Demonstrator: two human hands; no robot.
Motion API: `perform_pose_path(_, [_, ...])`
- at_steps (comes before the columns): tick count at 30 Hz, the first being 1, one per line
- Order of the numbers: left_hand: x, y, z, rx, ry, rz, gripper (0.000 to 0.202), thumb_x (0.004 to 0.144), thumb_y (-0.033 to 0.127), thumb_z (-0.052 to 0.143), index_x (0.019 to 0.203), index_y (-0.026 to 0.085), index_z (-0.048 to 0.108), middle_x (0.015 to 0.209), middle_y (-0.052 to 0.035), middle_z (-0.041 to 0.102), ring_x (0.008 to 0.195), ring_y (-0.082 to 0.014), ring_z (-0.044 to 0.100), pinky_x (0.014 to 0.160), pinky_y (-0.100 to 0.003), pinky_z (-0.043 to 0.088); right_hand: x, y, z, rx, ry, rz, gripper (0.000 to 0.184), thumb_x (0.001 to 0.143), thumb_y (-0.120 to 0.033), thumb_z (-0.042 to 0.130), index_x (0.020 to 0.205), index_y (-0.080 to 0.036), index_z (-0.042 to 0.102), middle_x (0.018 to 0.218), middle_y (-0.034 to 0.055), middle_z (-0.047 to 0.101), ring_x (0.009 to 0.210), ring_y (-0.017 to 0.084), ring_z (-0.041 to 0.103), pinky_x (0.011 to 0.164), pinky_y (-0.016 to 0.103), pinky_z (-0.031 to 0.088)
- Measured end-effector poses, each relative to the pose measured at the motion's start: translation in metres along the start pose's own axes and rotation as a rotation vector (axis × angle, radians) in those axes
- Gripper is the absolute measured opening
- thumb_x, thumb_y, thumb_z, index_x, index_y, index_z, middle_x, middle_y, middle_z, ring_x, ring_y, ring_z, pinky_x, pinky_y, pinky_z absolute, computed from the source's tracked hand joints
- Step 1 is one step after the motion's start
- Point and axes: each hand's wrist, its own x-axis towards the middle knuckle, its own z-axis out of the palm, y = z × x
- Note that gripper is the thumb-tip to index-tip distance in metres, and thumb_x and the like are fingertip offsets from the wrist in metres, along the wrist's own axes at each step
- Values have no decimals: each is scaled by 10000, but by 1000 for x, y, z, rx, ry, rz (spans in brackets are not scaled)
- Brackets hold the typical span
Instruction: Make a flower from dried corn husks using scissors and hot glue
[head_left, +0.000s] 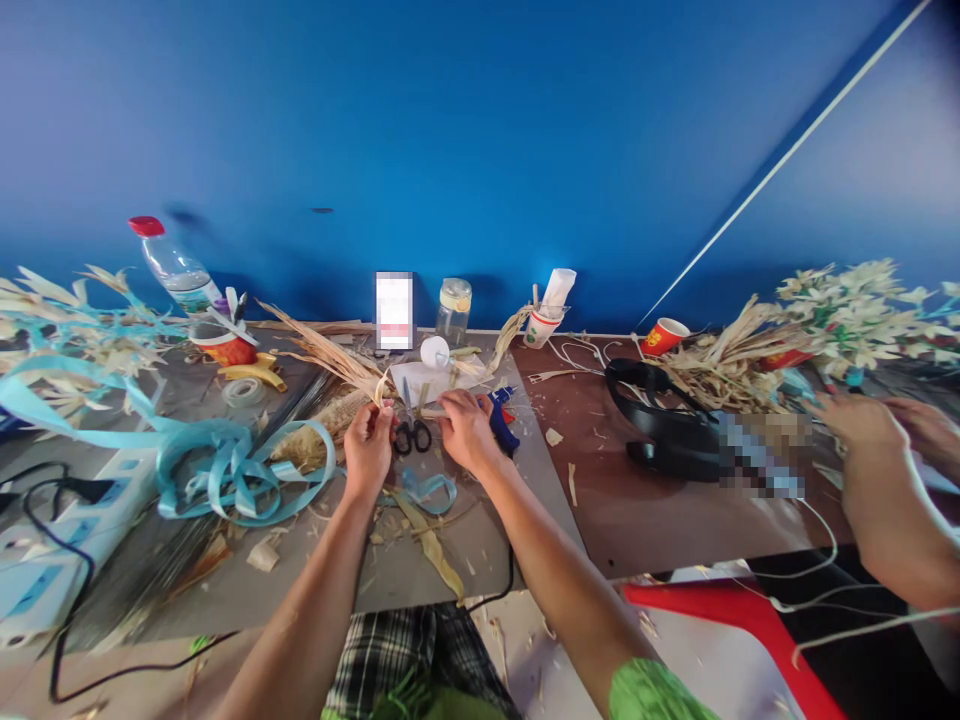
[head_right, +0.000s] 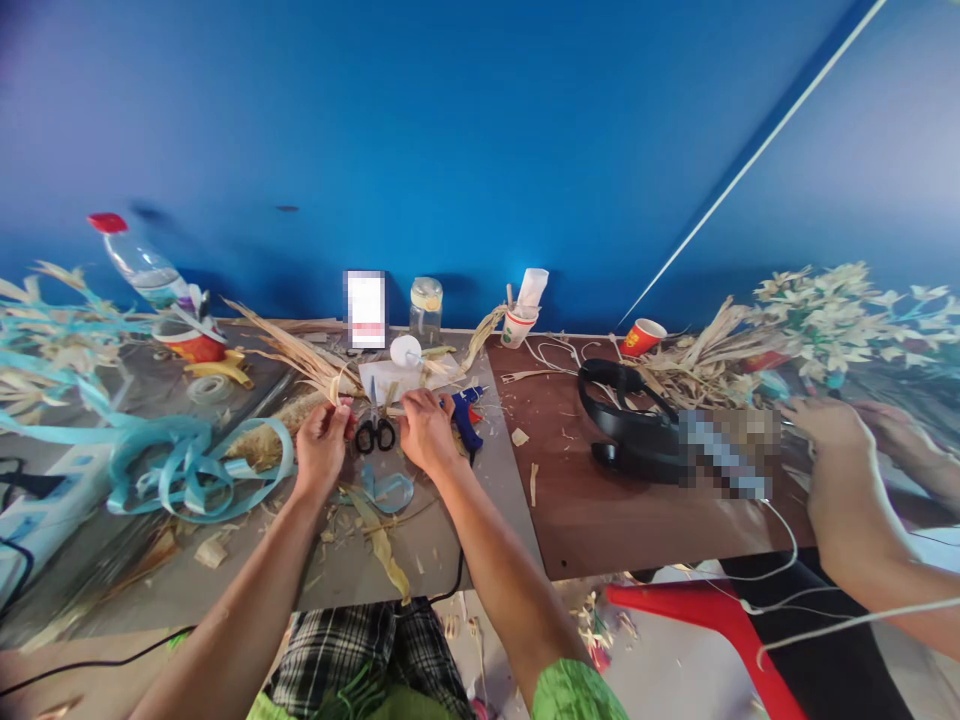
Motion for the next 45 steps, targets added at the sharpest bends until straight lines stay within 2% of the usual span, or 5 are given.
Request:
perform_pose_path(10, [0,0,3,-56,-102,9,307,751,391,588,915,133,610,648,14,540,511,-75,451,490,-196,358,-5,13,6,-104,-133,-61,134,761,-255,607,847,-210,701,1213,78,576,1257,320,328,1018,476,246])
perform_pose_path(16, [-1,3,3,8,-85,13,318,727,412,597,879,134,633,626,11,549,496,-81,451,482,-206,360,-4,1,4,-45,-51,-70,401,795,-224,552,1190,-160,560,1250,127,545,1270,277,338,1058,467,205])
perform_pose_path(23, [2,-2,3,-231,-68,-115,312,690,365,658,896,134,618,616,25,521,503,-68,436,490,-197,342,2,5,-15,889,283,103,366,850,-385,462,1139,-204,593,1257,90,552,1178,215,491,997,387,383])
perform_pose_path(31, [-4,-3,8,-394,-315,-248,338,636,335,724,896,136,640,687,4,571,596,-82,496,563,-202,380,7,9,-9,1714,186,435,254,702,-379,658,888,-208,687,1041,49,681,1015,203,591,918,355,452])
perform_pose_path(45, [-7,14,11,-188,-121,-214,337,629,428,690,747,136,572,523,54,508,415,-52,392,420,-190,285,-1,-4,10,1366,175,413,308,646,-326,693,911,-199,601,830,-13,631,697,124,579,697,265,458])
